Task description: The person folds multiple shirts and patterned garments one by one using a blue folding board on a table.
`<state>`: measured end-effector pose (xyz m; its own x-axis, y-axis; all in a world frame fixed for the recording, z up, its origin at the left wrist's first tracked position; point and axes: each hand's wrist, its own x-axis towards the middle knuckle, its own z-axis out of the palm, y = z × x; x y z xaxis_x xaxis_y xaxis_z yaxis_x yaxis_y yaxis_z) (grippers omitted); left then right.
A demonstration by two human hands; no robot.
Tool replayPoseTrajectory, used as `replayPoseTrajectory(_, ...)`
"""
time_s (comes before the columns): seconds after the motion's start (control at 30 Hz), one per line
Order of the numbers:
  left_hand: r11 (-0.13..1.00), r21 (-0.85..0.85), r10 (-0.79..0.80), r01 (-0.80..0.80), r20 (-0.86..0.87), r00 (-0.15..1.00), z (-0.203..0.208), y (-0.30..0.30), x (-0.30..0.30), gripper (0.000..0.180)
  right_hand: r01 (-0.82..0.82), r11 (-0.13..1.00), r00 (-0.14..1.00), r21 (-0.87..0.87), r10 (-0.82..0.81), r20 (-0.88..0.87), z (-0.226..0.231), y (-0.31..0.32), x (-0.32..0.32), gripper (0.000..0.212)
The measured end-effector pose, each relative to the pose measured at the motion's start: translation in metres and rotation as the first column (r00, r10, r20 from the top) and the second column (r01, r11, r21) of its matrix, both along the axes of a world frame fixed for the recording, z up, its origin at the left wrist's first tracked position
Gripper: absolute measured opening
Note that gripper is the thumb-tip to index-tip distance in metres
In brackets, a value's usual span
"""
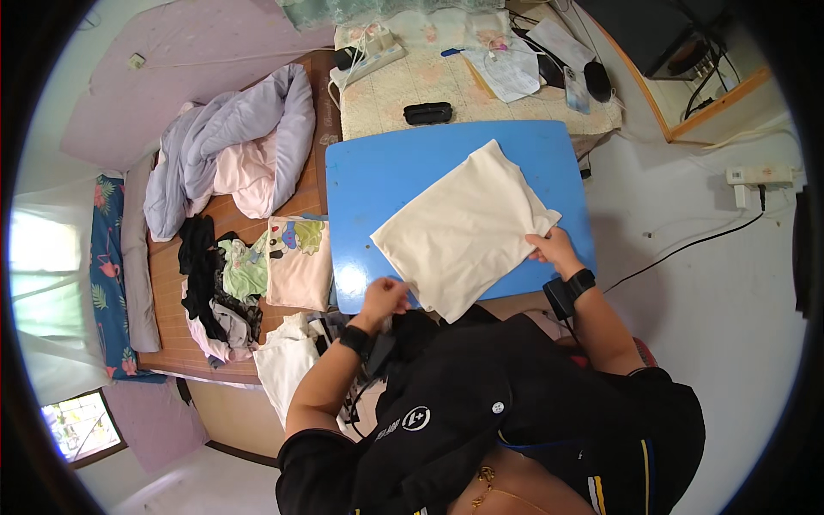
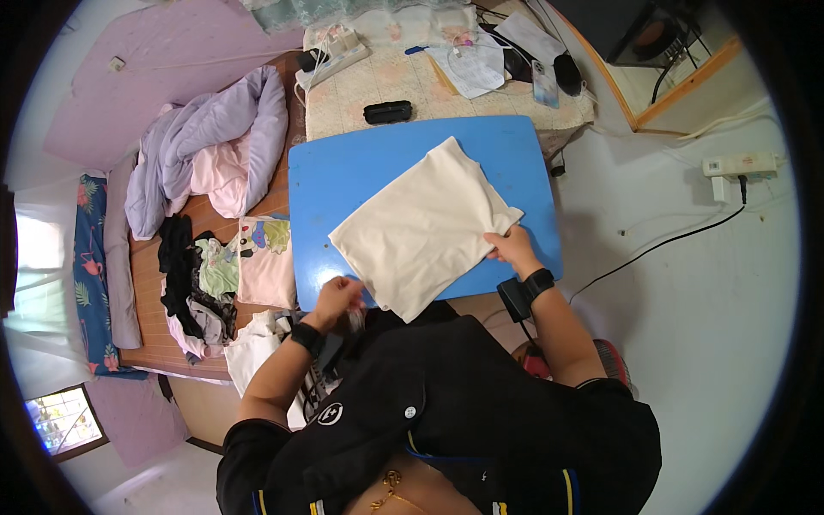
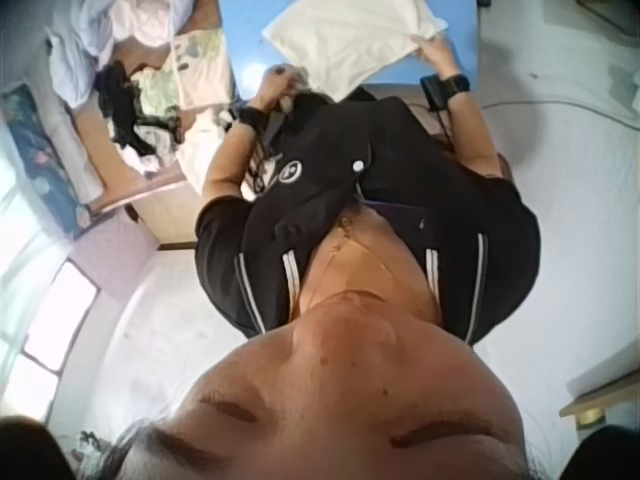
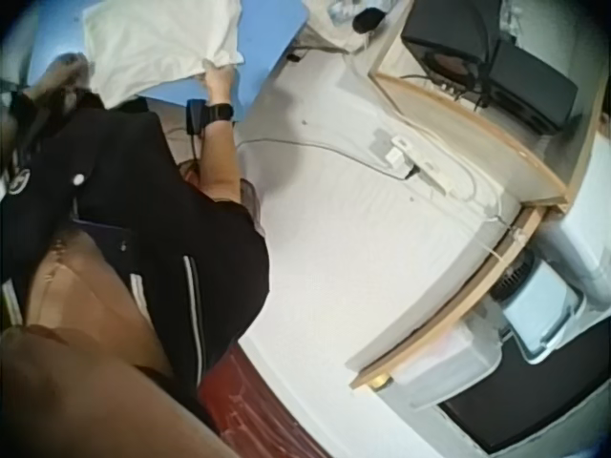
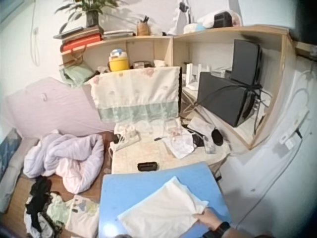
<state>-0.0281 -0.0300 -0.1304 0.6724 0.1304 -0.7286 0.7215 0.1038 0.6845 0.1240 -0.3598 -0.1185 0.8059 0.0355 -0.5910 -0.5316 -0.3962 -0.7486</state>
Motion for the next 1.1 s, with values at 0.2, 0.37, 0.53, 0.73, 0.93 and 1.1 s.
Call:
replayPoseTrajectory(0.2, 0.96, 0.256, 0.076, -0.109, 0.133, 0.988, -0.02, 0.022, 0.05, 0.029, 0.036, 0.93, 0.965, -0.365, 0.063, 0.253, -0.022, -0.021, 0.014, 0.036)
replayPoseTrajectory(0.37, 0.759, 0.621, -0.079, -0.197, 0.389, 0.918, -0.055, 0.042, 0.062, 0.024, 0.004, 0.857, 0.831, -0.516, 0.284, 0.478, -0.012, -0.006, 0.017, 0.042)
replayPoseTrajectory(0.53, 0.686, 0.665, -0.09, -0.294, 0.479, 0.873, -0.032, 0.057, 0.101, 0.026, -0.135, 0.794, 0.781, -0.593, 0.453, 0.429, -0.026, 0.003, 0.009, 0.038)
replayPoseTrajectory(0.73, 0.795, 0.481, 0.14, -0.371, 0.45, 0.882, -0.021, 0.084, 0.129, 0.028, -0.208, 0.769, 0.787, -0.604, 0.499, 0.363, -0.018, 0.033, 0.016, 0.033)
replayPoseTrajectory(0.93, 0.924, 0.362, 0.025, -0.121, 0.259, 0.966, -0.024, 0.078, 0.112, 0.031, -0.193, 0.792, 0.757, -0.58, 0.496, 0.426, -0.017, 0.037, 0.019, 0.033)
replayPoseTrajectory(1.1, 0.879, 0.397, 0.15, -0.264, 0.294, 0.944, -0.034, 0.082, 0.139, 0.026, -0.126, 0.773, 0.725, -0.621, 0.5, 0.474, -0.024, 0.04, 0.022, 0.035)
